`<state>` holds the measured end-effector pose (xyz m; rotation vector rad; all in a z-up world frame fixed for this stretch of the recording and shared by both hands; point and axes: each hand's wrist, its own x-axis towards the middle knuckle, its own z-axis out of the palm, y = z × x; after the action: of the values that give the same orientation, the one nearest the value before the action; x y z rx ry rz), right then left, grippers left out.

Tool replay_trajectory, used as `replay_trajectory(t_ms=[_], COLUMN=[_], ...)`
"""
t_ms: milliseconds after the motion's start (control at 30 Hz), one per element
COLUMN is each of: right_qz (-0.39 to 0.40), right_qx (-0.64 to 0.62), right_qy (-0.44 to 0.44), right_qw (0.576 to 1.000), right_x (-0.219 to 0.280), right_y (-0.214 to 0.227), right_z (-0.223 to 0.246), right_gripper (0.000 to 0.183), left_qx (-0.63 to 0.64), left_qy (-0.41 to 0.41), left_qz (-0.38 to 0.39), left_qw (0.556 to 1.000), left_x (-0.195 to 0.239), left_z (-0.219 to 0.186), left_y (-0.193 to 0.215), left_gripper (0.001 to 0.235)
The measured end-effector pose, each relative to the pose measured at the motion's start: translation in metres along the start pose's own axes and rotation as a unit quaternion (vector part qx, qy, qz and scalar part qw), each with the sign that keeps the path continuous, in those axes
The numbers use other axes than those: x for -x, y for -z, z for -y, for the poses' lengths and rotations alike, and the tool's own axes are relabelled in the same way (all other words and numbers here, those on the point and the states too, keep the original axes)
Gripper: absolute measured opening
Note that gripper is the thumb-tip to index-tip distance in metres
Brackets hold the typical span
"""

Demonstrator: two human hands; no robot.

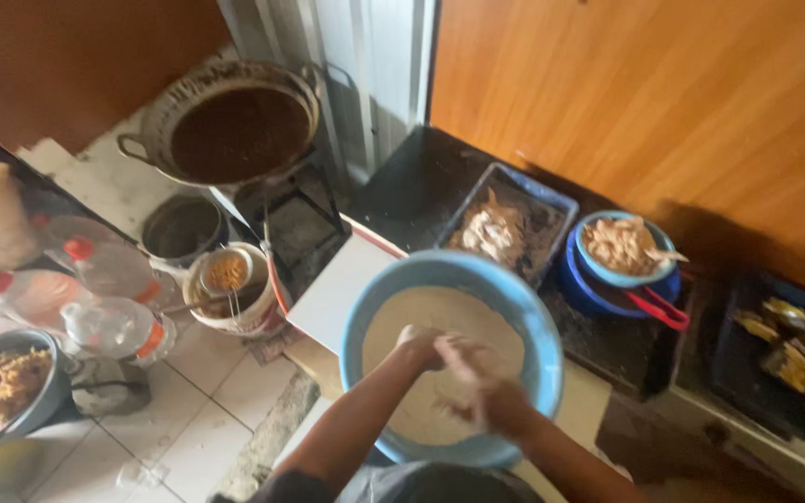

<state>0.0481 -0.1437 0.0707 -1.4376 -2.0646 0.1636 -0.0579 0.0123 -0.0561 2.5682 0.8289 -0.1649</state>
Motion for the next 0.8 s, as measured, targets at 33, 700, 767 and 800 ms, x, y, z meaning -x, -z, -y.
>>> replay_trajectory(t_ms=[33,700,767,800], right_qz=[-0.012,0.083,0.137,0.172], right_qx=[-0.019,-0.098,-0.005,0.027], right_qy=[0.062,0.030,-0.002,-0.027], right_qw=[0.998,0.991,0.991,0.984], right_x=[-0.003,-0.015,-0.017,-0.019], right_y=[-0.001,-0.024,-0.030,-0.031], right_z=[0.015,0.005,-0.035,-0.056], right_gripper=[0.075,0.044,0.041,0.039], left_qx=[0.010,-0.140,-0.146,-0.155], left_qy=[-0.043,-0.145,-0.143,-0.146], left_qz=[-0.021,0.019,0.024,0.026], left_qw=[0.999,0.979,0.979,0.977], left_x=[0.003,-0.004,-0.007,-0.007], left_z=[-0.020,-0.086,-0.091,-0.093], left_y=[-0.007,0.001,0.001,0.001], left_gripper=[0.022,0.042,0.044,0.046])
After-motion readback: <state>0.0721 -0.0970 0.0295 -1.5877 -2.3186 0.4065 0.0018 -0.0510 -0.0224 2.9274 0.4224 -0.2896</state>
